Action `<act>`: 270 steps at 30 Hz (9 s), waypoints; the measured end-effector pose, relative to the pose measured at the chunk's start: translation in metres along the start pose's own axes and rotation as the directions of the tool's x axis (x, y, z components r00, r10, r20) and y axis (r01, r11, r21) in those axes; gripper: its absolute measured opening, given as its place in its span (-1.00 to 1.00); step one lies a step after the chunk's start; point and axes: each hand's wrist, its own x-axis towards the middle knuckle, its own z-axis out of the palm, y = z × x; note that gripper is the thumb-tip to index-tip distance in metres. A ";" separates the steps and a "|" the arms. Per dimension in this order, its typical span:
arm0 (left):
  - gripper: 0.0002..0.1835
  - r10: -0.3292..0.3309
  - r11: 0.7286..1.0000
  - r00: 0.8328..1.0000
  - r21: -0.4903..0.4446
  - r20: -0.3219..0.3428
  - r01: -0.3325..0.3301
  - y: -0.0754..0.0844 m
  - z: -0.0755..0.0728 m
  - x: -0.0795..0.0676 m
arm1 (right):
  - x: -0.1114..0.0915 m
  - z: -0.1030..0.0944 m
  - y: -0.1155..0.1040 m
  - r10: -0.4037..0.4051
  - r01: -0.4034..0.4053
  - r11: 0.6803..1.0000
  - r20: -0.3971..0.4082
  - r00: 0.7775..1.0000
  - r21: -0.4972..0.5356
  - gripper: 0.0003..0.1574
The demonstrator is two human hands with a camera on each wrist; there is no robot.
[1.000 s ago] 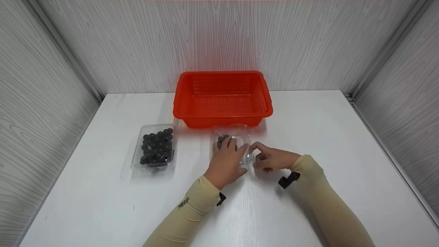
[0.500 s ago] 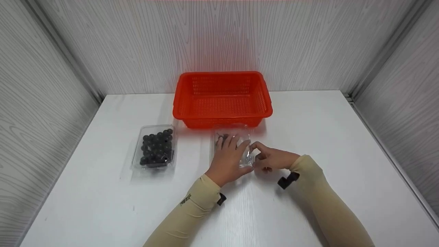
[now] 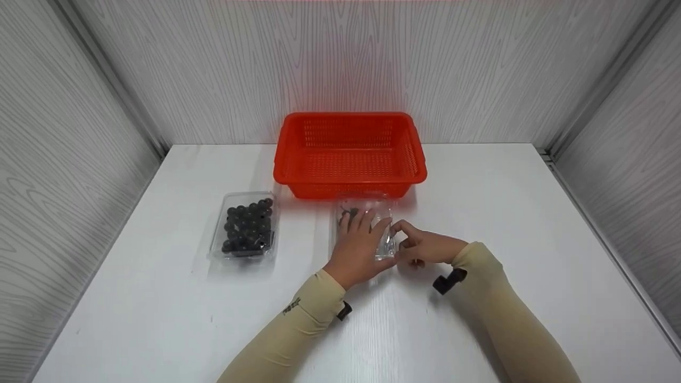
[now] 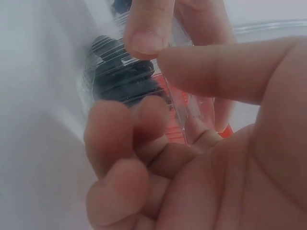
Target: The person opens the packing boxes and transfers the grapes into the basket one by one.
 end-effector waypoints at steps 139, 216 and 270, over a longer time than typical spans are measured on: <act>-0.46 -0.024 1.000 0.998 0.003 0.051 0.023 0.026 -0.036 0.011 | -0.003 0.010 -0.019 0.039 -0.050 0.995 -0.124 0.992 -0.089 -0.78; -0.43 -0.026 0.988 0.993 -0.149 0.116 0.043 0.022 -0.050 0.013 | -0.002 0.009 -0.016 0.068 -0.077 0.992 -0.102 0.993 -0.097 -0.83; -0.51 -0.251 0.936 0.954 -0.293 -0.163 0.196 -0.036 -0.120 -0.062 | -0.002 0.009 -0.017 0.032 -0.053 0.986 -0.130 0.991 -0.160 -0.88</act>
